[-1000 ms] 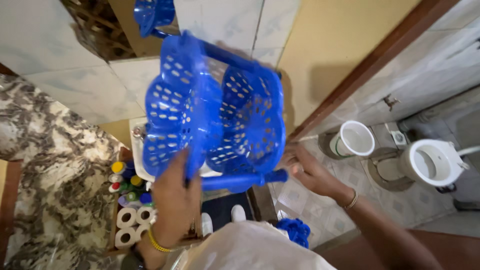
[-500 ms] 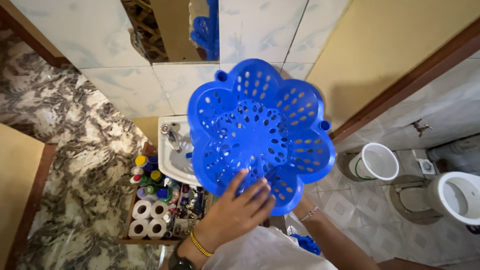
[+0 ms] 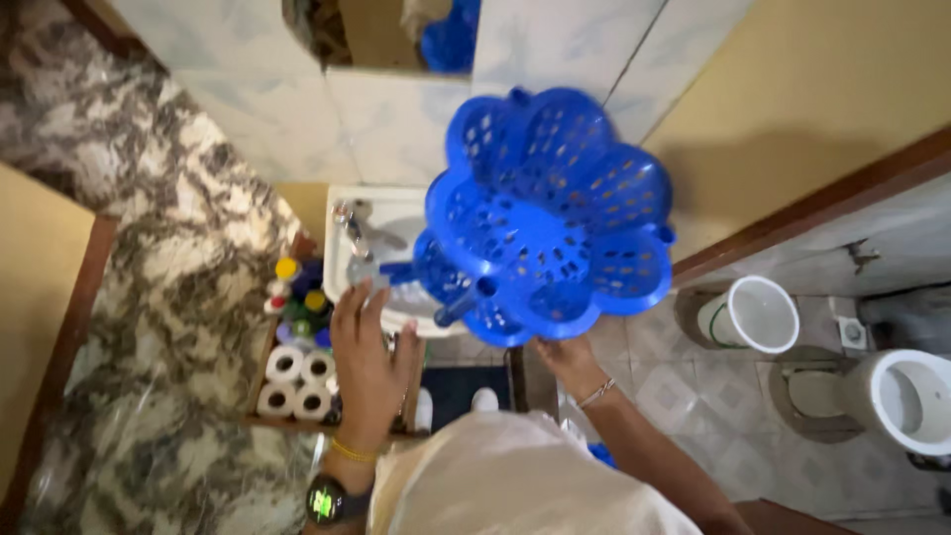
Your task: The person assembles a blue flower-shaped plastic basket by inserting cylindrical rods into the basket's holes. They repeatedly adjust and reinsert the rods to secure the structure, then stack a second identical basket on top and continue inserting rods into the combined unit.
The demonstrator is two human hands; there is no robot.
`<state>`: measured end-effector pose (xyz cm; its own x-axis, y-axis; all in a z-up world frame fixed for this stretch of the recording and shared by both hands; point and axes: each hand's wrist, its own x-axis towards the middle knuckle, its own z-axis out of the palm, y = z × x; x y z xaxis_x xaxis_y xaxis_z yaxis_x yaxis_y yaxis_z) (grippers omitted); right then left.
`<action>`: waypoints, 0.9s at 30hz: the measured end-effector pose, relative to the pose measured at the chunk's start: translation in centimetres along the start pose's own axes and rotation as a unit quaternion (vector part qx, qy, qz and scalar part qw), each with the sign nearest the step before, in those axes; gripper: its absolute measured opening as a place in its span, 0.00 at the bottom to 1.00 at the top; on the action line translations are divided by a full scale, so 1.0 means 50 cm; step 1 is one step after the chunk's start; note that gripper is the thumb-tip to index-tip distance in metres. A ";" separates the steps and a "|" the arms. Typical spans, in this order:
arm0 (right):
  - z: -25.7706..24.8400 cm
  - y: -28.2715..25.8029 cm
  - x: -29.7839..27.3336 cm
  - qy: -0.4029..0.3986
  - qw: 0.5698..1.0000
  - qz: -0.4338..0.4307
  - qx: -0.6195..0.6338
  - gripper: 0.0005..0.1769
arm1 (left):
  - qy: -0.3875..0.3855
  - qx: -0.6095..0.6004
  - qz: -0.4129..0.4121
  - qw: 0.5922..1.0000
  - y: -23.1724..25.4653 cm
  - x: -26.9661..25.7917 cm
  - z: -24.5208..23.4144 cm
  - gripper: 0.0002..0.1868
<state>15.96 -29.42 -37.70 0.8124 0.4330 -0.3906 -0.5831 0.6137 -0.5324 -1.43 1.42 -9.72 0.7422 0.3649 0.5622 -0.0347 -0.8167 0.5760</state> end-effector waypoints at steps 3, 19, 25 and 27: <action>-0.009 -0.003 0.011 0.072 0.996 0.030 0.032 0.17 | -0.015 0.027 -0.006 1.000 -0.061 0.002 0.019 0.20; 0.041 -0.012 -0.076 0.225 0.974 -0.027 0.007 0.09 | -0.241 0.076 -0.052 0.966 -0.516 -0.041 0.534 0.11; -0.013 -0.011 -0.154 0.227 0.971 -0.052 0.060 0.12 | -0.303 0.192 0.053 0.932 -0.580 -0.045 0.680 0.17; -0.023 -0.007 -0.193 0.172 0.980 -0.060 0.082 0.12 | -0.224 0.211 0.163 0.937 -0.578 -0.037 0.708 0.26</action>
<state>8.34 -34.56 -34.59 0.8075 0.1196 -0.5776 -0.4508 0.7568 -0.4734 21.90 8.51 -48.42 0.9480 -0.0827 0.3074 -0.1118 -0.9906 0.0783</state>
